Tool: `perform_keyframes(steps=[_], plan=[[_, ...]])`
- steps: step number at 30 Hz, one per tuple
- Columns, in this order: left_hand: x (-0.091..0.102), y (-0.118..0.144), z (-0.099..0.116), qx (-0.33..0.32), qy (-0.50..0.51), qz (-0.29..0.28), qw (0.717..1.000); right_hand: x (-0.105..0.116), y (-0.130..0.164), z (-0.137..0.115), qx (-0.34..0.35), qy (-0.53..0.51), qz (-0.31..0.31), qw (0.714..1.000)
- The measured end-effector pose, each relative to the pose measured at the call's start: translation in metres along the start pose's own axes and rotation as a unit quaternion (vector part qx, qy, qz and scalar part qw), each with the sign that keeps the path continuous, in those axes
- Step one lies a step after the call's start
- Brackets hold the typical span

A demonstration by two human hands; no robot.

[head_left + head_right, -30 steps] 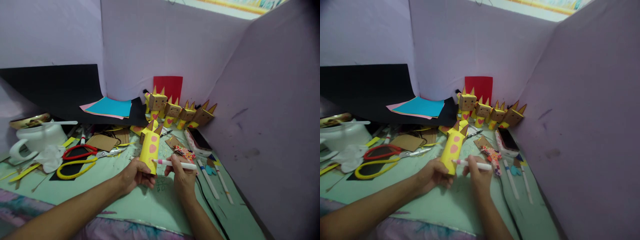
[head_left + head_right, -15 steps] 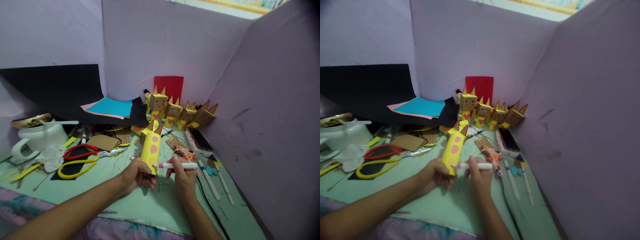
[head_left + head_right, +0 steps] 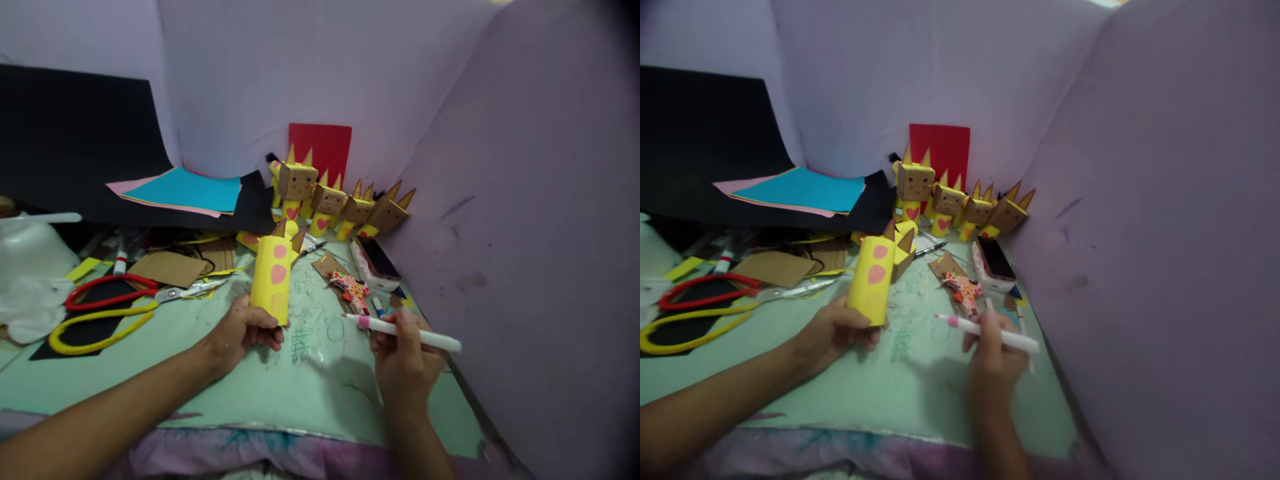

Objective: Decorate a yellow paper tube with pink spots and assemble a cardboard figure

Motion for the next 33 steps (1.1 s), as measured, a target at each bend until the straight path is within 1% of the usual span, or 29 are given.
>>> perform_keyframes(steps=[2,3,5,6,8,11,13,16,19,26,33], plan=[[0.0,0.0,0.001,-0.005,-0.005,0.004,1.0,0.028,0.014,-0.003,0.015,0.048,0.016,0.999],[0.0,-0.001,0.001,-0.006,-0.007,0.008,1.0,0.039,0.023,-0.002,0.011,0.07,0.01,0.997],[0.001,-0.002,0.0,-0.009,-0.012,0.014,1.0,0.052,0.04,0.0,0.008,0.109,-0.012,0.994],[0.002,-0.002,0.0,-0.01,-0.013,0.015,1.0,0.053,0.047,0.001,0.008,0.127,-0.033,0.991],[0.002,-0.003,-0.001,-0.011,-0.016,0.011,1.0,0.044,0.055,0.003,0.002,0.162,-0.1,0.982],[0.001,-0.002,-0.001,-0.013,-0.019,0.007,1.0,0.015,0.058,0.0,0.011,0.18,-0.213,0.96],[0.002,-0.002,0.0,-0.014,-0.019,0.011,1.0,0.002,0.057,-0.008,0.044,0.175,-0.25,0.951],[0.001,-0.001,0.002,-0.015,-0.018,0.013,1.0,-0.005,0.055,-0.013,0.071,0.181,-0.26,0.946],[0.0,-0.001,0.003,-0.017,-0.016,0.012,1.0,-0.005,0.055,-0.011,0.068,0.193,-0.259,0.944],[0.0,0.0,0.001,-0.011,-0.019,0.004,1.0,-0.008,0.058,-0.008,0.061,0.192,-0.287,0.936],[0.0,-0.001,0.0,-0.008,-0.015,0.005,1.0,-0.007,0.064,-0.005,0.056,0.182,-0.312,0.931]])
Point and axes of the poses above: each hand's wrist, its own y-axis away from the middle knuckle, its own x-axis out of the back of the hand, z = x × y, the point moved 9 cm from there along -y, towards the middle knuckle, and after that the axes turned 11 degrees about -y, right-handed, at the moved point
